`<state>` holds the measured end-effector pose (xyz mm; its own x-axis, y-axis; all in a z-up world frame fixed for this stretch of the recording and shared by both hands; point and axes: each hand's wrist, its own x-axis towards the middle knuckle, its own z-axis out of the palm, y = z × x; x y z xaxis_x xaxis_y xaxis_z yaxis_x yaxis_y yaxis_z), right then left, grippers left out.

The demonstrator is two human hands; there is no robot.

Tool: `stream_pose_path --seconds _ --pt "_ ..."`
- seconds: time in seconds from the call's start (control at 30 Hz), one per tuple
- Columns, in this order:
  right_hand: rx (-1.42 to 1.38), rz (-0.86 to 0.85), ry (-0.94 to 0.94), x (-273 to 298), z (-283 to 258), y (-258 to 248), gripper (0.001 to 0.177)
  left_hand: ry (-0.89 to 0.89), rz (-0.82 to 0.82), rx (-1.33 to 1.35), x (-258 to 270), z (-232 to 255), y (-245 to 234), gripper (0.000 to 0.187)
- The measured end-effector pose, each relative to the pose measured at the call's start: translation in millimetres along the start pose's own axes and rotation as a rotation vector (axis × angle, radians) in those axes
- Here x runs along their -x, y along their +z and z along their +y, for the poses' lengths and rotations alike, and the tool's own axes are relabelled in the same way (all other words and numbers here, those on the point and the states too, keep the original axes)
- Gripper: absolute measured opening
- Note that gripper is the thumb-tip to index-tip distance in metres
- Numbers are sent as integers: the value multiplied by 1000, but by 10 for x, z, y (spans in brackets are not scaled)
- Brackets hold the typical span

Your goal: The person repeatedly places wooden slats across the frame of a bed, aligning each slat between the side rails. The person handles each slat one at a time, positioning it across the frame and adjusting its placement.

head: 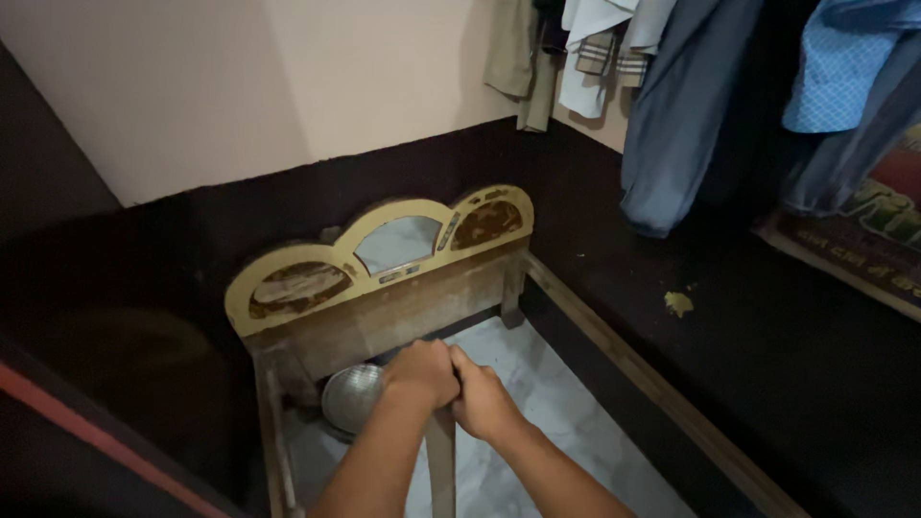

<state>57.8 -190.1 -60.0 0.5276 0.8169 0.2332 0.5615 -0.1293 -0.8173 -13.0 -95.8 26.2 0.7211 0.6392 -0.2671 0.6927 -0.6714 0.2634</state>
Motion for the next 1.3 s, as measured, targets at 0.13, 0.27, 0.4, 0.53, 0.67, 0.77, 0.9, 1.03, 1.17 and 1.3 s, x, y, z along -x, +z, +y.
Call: stream_pose_path --seconds 0.13,0.27,0.4,0.53,0.67,0.77,0.9,1.03,1.17,1.3 --pt "23 -11 13 -33 66 78 45 10 25 30 6 -70 -2 36" --pt "-22 -3 87 22 140 255 48 7 -5 44 22 -156 -63 38" --pt "-40 64 34 -25 213 354 52 72 48 77 -54 -220 -120 39" --pt "-79 32 188 -242 288 363 43 138 20 56 -250 -288 -183 40" --pt "-158 25 97 -311 414 408 37 240 31 45 -412 -330 -126 40" --pt "-162 43 147 -417 437 459 33 299 25 46 -563 -405 -140 40" --pt "-22 139 291 -640 332 518 26 327 -50 39 -859 -506 -244 42" --pt "47 160 293 -749 191 551 27 378 2 60 -1011 -582 -285 41" --pt "164 213 329 -941 149 521 33 418 -15 38 -1137 -616 -395 43" --pt "161 223 254 -1115 206 440 45 454 98 83 -1189 -592 -437 42"
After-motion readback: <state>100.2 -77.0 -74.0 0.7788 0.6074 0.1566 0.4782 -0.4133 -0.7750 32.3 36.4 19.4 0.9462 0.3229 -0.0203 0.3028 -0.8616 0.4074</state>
